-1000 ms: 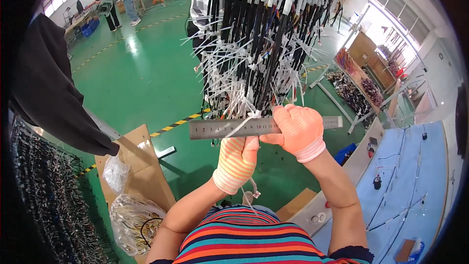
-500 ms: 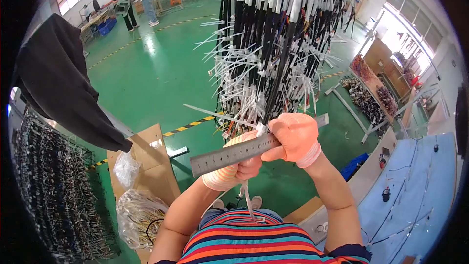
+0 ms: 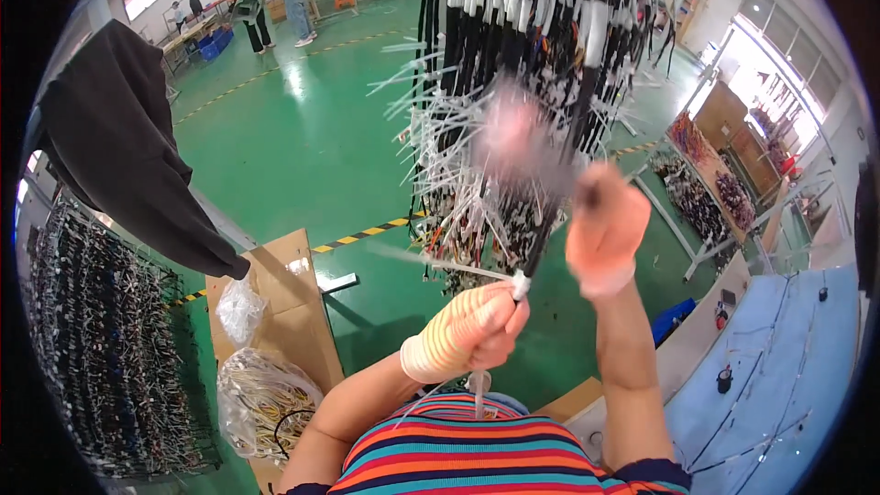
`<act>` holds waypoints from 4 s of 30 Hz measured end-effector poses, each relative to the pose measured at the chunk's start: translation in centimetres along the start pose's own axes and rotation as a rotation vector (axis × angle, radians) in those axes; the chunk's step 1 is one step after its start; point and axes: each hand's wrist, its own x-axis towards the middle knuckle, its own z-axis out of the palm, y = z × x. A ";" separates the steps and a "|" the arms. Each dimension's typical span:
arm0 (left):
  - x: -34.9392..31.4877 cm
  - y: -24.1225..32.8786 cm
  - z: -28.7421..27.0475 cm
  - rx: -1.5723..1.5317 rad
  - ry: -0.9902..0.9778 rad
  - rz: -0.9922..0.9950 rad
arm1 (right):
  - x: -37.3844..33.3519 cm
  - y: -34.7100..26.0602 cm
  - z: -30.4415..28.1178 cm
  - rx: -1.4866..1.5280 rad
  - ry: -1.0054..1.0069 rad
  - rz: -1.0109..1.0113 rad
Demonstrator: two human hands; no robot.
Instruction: The person is using a ruler to measure and position white cable ties on a large bundle of black wires in a factory setting.
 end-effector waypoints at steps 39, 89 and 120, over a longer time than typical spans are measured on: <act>9.0 -2.1 -1.9 0.355 0.255 0.316 | -4.6 2.4 -2.7 0.509 -0.132 0.725; 11.3 -5.4 -4.7 0.968 0.522 1.053 | -6.4 2.7 -1.7 -0.257 -0.439 0.142; 9.1 -3.9 -2.7 0.142 0.398 0.400 | -6.0 5.4 0.5 0.177 -0.344 0.006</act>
